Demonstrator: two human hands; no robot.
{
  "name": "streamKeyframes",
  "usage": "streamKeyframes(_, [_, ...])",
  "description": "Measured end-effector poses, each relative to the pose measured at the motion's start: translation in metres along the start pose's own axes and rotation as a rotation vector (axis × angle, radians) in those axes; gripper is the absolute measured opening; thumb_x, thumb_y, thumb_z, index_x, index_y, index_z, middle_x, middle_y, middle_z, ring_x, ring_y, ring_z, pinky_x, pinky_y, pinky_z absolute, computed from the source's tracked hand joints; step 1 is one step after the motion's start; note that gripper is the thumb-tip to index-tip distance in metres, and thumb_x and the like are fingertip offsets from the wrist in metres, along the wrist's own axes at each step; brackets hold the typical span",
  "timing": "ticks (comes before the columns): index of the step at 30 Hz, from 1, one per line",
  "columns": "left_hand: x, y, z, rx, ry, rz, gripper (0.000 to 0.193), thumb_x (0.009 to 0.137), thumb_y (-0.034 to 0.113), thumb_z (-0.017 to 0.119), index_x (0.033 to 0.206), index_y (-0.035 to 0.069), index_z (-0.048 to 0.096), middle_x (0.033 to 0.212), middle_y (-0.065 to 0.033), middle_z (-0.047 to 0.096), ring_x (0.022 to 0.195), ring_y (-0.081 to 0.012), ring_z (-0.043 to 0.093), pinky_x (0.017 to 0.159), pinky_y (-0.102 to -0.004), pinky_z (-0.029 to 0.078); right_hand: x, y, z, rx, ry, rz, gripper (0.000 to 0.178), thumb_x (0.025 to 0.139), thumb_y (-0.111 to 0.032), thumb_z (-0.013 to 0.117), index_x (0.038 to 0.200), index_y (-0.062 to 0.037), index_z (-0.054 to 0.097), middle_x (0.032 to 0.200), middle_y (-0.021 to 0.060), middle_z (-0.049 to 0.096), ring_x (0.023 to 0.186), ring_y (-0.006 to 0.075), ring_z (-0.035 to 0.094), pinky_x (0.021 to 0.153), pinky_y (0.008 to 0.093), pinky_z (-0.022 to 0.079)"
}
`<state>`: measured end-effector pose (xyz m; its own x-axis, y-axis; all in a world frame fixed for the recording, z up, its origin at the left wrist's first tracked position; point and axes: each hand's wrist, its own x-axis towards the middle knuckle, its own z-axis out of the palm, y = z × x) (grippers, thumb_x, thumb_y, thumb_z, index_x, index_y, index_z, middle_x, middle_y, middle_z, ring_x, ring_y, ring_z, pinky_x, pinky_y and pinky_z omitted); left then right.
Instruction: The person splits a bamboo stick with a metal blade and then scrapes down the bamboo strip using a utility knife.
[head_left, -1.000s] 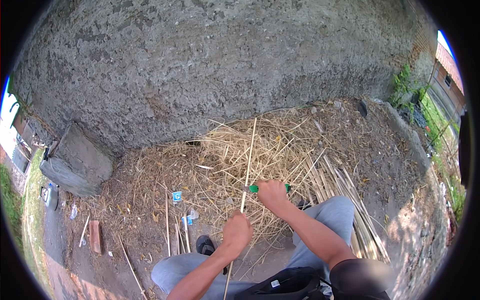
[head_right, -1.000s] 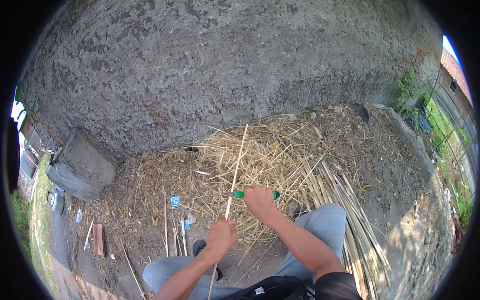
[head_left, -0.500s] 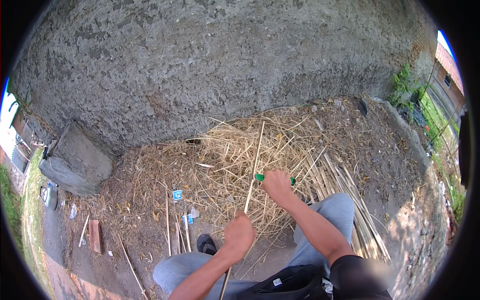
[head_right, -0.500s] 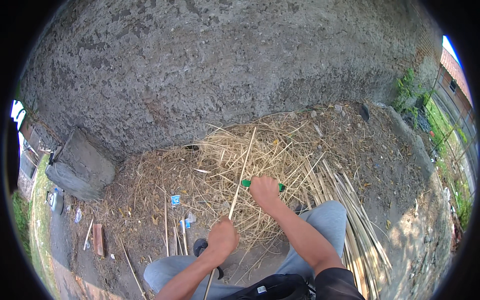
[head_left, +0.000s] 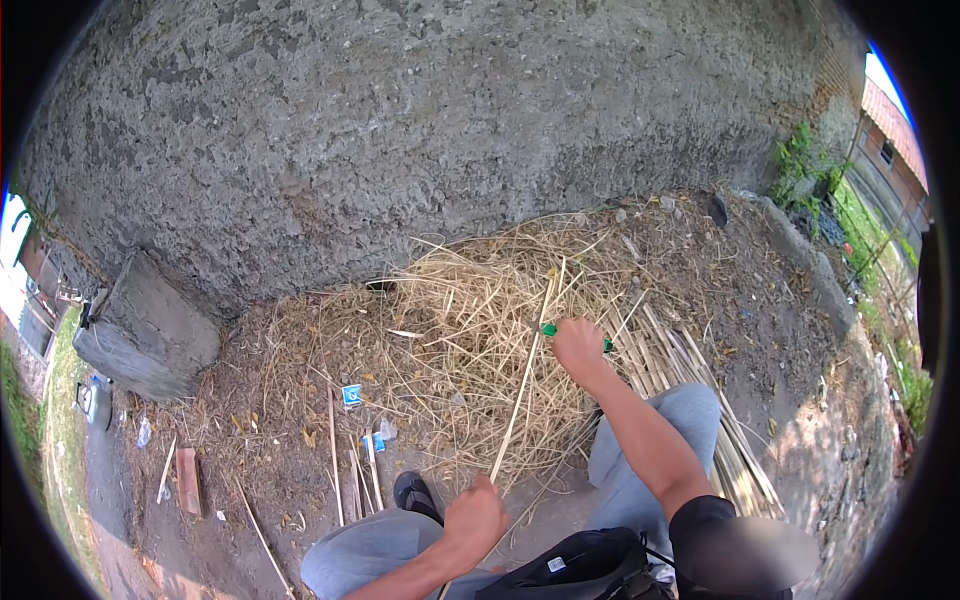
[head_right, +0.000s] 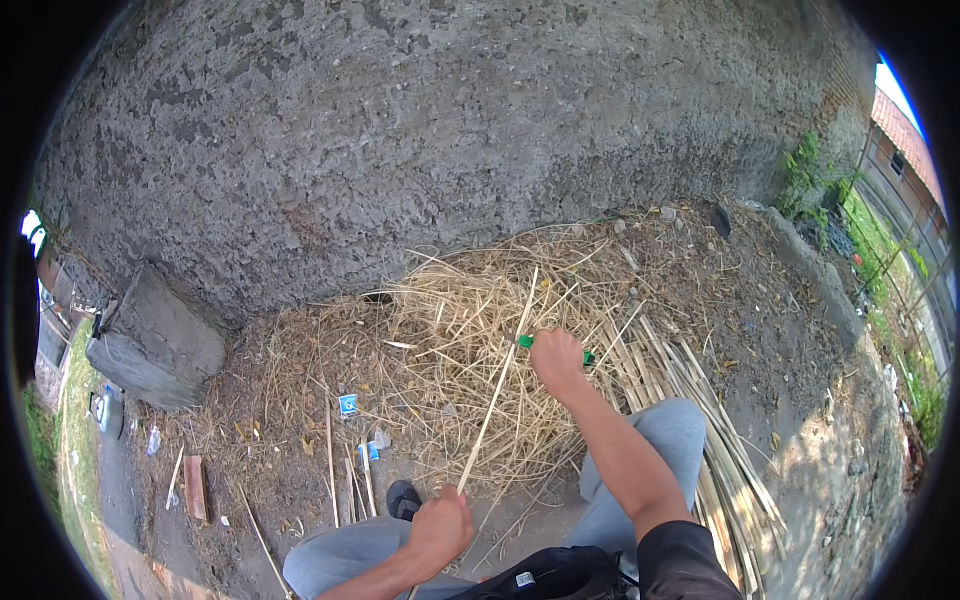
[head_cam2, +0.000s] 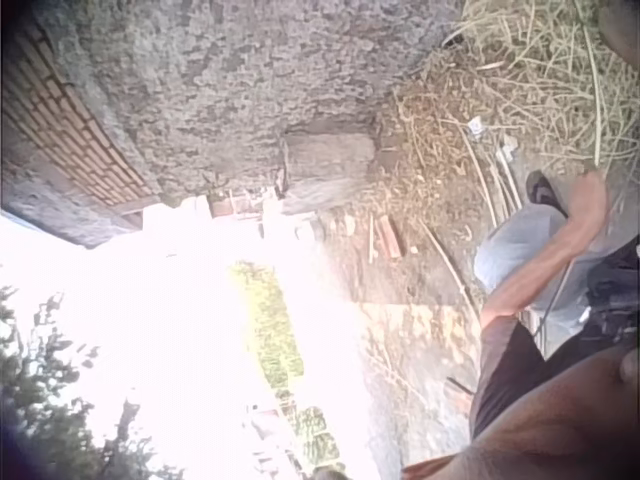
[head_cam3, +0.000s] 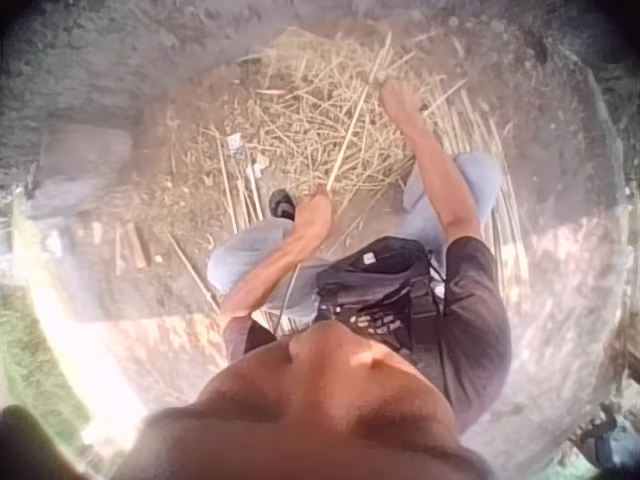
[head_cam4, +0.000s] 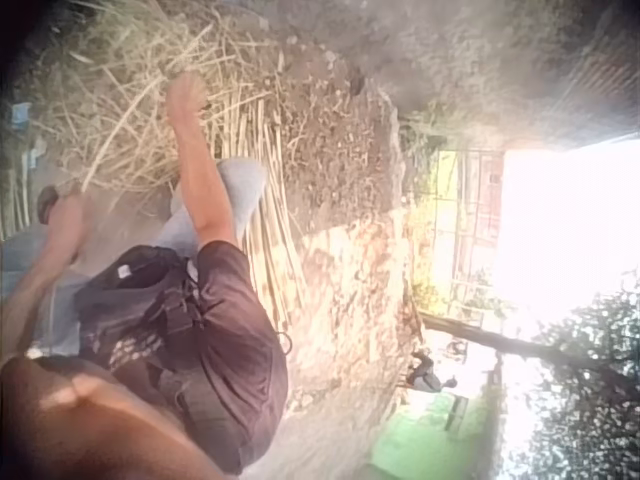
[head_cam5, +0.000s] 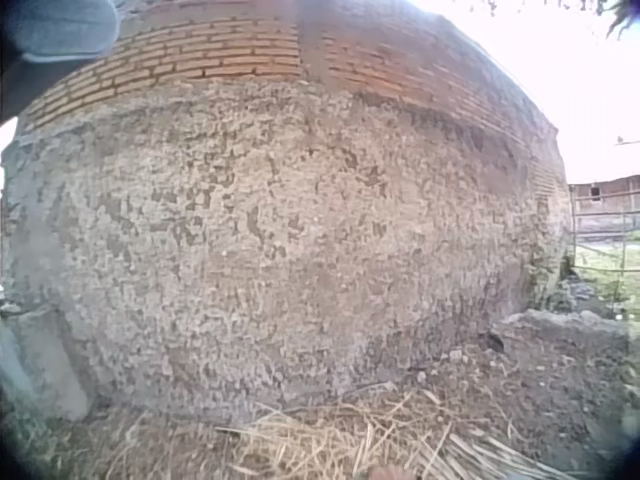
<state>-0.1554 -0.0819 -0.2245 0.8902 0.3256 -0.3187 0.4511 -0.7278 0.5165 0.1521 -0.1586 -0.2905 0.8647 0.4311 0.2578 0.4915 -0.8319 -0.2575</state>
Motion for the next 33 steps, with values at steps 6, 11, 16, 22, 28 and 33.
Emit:
streamKeyframes(6, [-0.017,-0.025,0.002,0.031,0.053,-0.012,0.024,0.091,0.015,0.050,0.087,-0.008,0.049,0.063,-0.0275,0.060,0.061,-0.0464,0.062,0.060,-0.0543,0.052,0.035,0.004,0.023,-0.118,-0.132,-0.021,0.014,0.083,-0.011,0.058,0.081,-0.0031,0.070,0.079,0.0177,0.067,0.077,0.0335,0.069,0.064,0.0416,0.056])
streamKeyframes(11, [-0.026,-0.033,-0.008,0.012,-0.049,-0.058,0.022,0.086,0.014,0.054,0.093,-0.007,0.053,0.070,-0.0277,0.063,0.071,-0.0443,0.065,0.065,-0.0512,0.053,0.068,0.054,0.030,-0.263,-0.294,0.122,0.015,0.082,-0.006,0.061,0.094,-0.0034,0.069,0.100,0.0190,0.068,0.095,0.0316,0.067,0.079,0.0420,0.055])
streamKeyframes(16, [-0.007,-0.067,-0.006,-0.222,-0.042,-0.094,0.029,0.087,0.022,0.059,0.097,-0.005,0.053,0.072,-0.0241,0.063,0.067,-0.0385,0.065,0.065,-0.0458,0.052,0.073,0.071,0.005,-0.279,-0.374,0.121,0.019,0.080,-0.009,0.063,0.097,-0.0018,0.068,0.106,0.0176,0.067,0.099,0.0318,0.066,0.082,0.0422,0.054])
streamKeyframes(22, [0.025,-0.044,-0.036,-0.782,-0.151,-0.146,0.039,0.099,0.040,0.048,0.112,0.003,0.046,0.070,-0.0051,0.051,0.049,-0.0139,0.045,0.045,-0.0303,0.039,0.042,0.003,-0.066,-0.134,-0.477,0.007,0.017,0.077,-0.013,0.062,0.088,-0.0014,0.068,0.094,0.0212,0.068,0.088,0.0361,0.067,0.080,0.0452,0.054])
streamKeyframes(28, [0.039,-0.020,-0.053,-1.268,-0.279,-0.257,0.035,0.105,0.037,0.031,0.120,0.008,0.042,0.070,-0.0017,0.044,0.048,-0.0043,0.032,0.038,-0.0210,0.028,-0.014,-0.037,-0.110,0.375,-0.285,-0.167,0.012,0.077,-0.013,0.059,0.075,-0.0040,0.066,0.066,0.0206,0.062,0.064,0.0366,0.064,0.066,0.0458,0.052])
streamKeyframes(33, [0.054,-0.008,-0.047,-1.235,-0.331,-0.241,0.036,0.105,0.035,0.031,0.112,0.003,0.047,0.072,-0.0033,0.048,0.047,-0.0062,0.036,0.040,-0.0226,0.035,-0.037,-0.033,-0.073,0.451,-0.160,-0.196,0.010,0.074,-0.012,0.060,0.073,-0.0044,0.066,0.059,0.0199,0.060,0.059,0.0370,0.062,0.063,0.0460,0.052])
